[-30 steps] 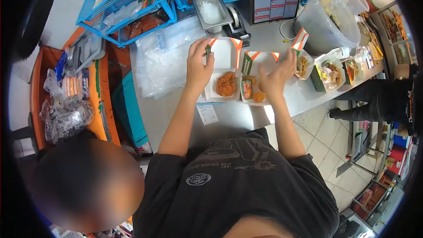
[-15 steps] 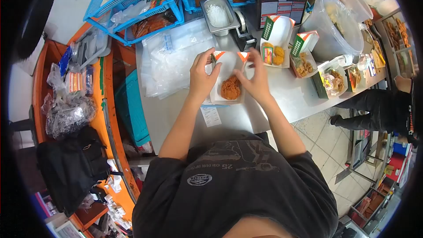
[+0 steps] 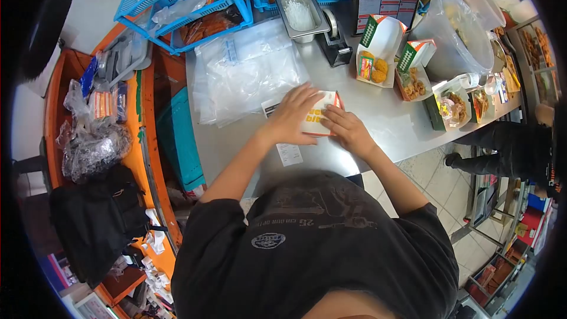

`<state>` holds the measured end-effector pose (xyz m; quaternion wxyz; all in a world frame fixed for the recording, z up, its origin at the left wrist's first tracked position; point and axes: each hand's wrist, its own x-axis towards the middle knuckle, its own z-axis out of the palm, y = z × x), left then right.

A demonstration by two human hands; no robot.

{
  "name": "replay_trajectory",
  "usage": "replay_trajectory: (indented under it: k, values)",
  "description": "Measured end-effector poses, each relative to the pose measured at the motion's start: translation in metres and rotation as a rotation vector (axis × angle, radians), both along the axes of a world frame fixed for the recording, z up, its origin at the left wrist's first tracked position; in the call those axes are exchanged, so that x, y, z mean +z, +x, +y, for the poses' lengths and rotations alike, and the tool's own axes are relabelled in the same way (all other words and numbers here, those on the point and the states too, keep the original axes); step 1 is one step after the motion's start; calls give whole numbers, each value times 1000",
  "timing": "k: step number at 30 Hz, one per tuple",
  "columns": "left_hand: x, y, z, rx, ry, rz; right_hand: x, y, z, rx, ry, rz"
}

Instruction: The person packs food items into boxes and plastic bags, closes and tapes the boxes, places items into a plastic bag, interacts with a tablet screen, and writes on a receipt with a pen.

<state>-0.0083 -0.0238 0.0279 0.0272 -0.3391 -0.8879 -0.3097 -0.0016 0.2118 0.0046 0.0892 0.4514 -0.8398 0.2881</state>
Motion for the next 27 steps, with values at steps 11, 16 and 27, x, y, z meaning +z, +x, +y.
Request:
replay_trajectory:
  k: [11,16,27]
  values:
    - [-17,-12,56,111,-134,-7,-39,-11,33,-329,-311,-614]
    - [-14,-3,68,196,-85,5,-35,25,12,-446,-546,-676]
    - [-22,-2,109,333,-254,-68,-41,5,48,-346,-462,-802]
